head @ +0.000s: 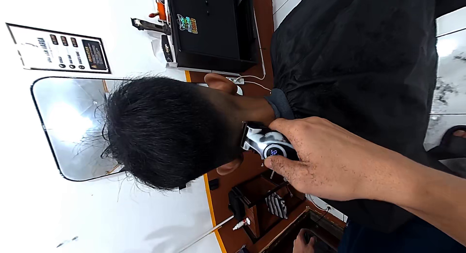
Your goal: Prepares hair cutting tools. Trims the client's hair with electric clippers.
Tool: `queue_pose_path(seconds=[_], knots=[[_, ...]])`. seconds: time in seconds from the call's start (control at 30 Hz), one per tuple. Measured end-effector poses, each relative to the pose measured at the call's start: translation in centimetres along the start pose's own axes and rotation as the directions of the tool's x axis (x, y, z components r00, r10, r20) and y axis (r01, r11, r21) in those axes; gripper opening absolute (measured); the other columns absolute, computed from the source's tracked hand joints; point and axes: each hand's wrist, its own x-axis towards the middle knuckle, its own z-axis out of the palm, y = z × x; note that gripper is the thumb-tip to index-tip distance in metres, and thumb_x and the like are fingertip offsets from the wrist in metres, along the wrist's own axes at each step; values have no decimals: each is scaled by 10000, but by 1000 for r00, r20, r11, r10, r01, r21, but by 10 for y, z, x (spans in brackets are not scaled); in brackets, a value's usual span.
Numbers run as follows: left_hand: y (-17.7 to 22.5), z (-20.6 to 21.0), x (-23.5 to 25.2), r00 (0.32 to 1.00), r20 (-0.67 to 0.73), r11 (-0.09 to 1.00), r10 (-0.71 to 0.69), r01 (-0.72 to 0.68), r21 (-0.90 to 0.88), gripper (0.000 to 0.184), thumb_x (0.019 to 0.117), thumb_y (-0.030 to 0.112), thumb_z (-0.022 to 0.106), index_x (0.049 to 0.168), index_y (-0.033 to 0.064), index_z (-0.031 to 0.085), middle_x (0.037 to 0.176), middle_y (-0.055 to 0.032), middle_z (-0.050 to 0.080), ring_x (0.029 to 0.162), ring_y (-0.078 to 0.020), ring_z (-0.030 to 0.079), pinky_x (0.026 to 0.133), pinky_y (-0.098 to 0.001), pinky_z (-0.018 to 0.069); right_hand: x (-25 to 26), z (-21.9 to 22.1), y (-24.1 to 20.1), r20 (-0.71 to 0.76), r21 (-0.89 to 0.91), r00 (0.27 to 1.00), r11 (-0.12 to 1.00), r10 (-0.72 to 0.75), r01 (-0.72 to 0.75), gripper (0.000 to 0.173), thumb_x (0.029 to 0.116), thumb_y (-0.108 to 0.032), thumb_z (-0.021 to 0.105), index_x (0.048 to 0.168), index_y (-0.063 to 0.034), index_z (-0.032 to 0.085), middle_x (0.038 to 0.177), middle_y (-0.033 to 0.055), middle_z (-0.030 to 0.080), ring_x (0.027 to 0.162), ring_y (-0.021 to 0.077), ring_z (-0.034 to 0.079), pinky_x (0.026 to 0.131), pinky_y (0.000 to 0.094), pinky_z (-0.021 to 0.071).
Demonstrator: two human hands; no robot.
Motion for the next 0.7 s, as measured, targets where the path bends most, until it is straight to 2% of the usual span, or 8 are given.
queue_pose_path(seconds=[0.1,0.23,0.33,0.43,0.53,0.57,0.63,0.7], knots=[[-1,1,1,1000,4,1000,-4,4,11,415,1033,278,574,1356,20,606,1176,-245,685,1079,-381,668,963,-581,505,-3,0,-3,20,-3,1000,1000,-23,23,275,984,-403,626,1141,-178,631,815,-84,599,746,9,597,617,218,478],[0,-1,0,1000,0,1000,2,-2,12,407,1033,271,572,1353,24,608,1189,-245,683,1087,-382,668,965,-585,505,-2,0,1,2,-41,1000,999,20,-20,259,977,-441,613,1045,-193,647,683,-106,575,625,0,575,524,222,444],[1,-2,0,1000,0,1000,-2,2,22,408,1031,278,573,1351,28,611,1193,-243,683,1093,-381,667,969,-583,504,-2,2,-2,-25,-1,1000,1000,0,0,264,976,-441,625,1049,-187,649,697,-109,577,640,-11,574,535,206,445],[3,-3,0,1000,-2,1000,4,-4,25,412,1027,280,578,1350,27,612,1194,-245,684,1099,-383,666,978,-588,499,-1,2,0,-13,-9,999,999,-38,38,281,978,-418,624,1112,-173,651,774,-93,588,709,-3,583,588,208,458],[4,-6,0,1000,3,1000,-2,2,28,413,1030,285,577,1355,31,611,1204,-245,681,1111,-385,663,983,-587,498,0,3,0,-19,-17,1000,1000,-11,11,256,985,-432,617,1053,-187,649,706,-105,581,648,-6,579,539,210,448],[4,-5,1,1000,5,1000,-2,2,26,414,1031,285,579,1357,32,608,1203,-244,681,1109,-385,663,980,-587,498,-1,4,-1,-28,-20,999,999,-30,30,254,981,-423,619,1069,-186,646,739,-101,590,678,-4,589,561,211,463],[3,-6,1,1000,8,1000,0,0,24,417,1032,285,583,1362,31,605,1212,-245,678,1115,-384,661,986,-586,498,-3,4,-1,2,6,995,995,-96,96,313,982,-387,621,1200,-163,643,878,-64,608,802,28,607,664,233,498],[4,-8,3,1000,-1,1000,6,-6,24,420,1030,282,585,1363,28,605,1212,-247,681,1114,-385,666,985,-589,504,-5,-3,4,69,133,992,986,-110,100,263,999,-334,622,1200,-165,643,866,-65,623,772,22,611,639,238,507]])
